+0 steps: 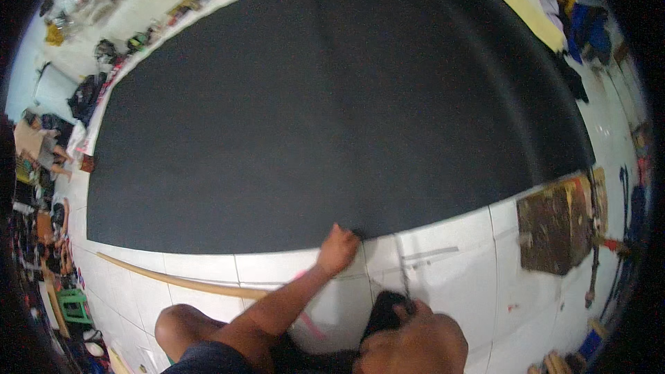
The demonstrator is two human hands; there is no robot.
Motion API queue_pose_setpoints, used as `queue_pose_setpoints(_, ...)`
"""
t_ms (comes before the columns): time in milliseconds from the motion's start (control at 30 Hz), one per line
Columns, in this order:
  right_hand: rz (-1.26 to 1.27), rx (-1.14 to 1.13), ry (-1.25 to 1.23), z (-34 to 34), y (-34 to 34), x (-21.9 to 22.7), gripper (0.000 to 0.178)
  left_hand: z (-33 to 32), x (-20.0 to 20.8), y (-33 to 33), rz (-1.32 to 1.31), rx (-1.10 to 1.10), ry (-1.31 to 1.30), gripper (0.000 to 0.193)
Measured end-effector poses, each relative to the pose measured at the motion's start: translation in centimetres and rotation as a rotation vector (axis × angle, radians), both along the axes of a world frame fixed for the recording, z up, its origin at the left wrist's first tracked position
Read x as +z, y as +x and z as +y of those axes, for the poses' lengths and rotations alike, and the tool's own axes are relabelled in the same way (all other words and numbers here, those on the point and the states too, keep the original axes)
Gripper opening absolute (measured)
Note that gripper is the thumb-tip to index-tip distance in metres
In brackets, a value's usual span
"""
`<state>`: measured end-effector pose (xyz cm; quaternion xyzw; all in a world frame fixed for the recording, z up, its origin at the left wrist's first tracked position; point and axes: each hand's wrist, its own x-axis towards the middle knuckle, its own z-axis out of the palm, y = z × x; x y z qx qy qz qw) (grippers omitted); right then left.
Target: The person uses shears to cut a large piece of black fabric on the floor, using a wooden rod to smooth and position the material, and then folds the cut section.
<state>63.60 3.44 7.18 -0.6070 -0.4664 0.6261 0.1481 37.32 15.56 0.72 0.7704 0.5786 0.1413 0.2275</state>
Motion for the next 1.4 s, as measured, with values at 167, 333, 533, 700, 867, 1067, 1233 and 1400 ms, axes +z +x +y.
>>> queue_pose_setpoints(167,0.067,-0.032,-0.311,0.1,-0.4,-1.6,0.043,-0.5,-2.0,0.2,0.034,-0.031,0.111,0.013)
queue_pose_setpoints(333,0.02,0.029,-0.474,0.4,-1.3,1.1,0.049,-0.4,-1.7,-0.3,-0.043,0.015,0.069,0.014)
queue_pose_setpoints(533,0.205,-0.093,-0.292,0.7,-3.5,-2.6,0.041,-0.3,0.8,0.2,-0.103,0.052,0.061,0.02)
queue_pose_setpoints(700,0.17,-0.059,-0.184,2.0,-5.6,-3.9,0.043,0.1,1.1,-0.3,-0.174,0.114,0.004,0.022)
queue_pose_setpoints(867,0.11,0.013,-0.182,1.2,-5.8,-4.5,0.045,-0.5,-0.1,-0.2,-0.165,0.062,0.137,0.017)
queue_pose_setpoints(1067,0.051,0.009,-0.155,1.0,-6.0,-5.7,0.047,0.0,-0.1,0.6,-0.14,0.066,0.173,0.011)
queue_pose_setpoints(1233,0.1,-0.012,-0.133,1.6,-6.7,-5.9,0.048,-0.1,-1.0,0.3,-0.11,0.059,0.193,0.008)
queue_pose_setpoints(1400,0.0,-0.009,-0.087,1.3,-7.4,-6.6,0.047,-0.1,-1.2,0.0,-0.133,0.069,0.192,0.006)
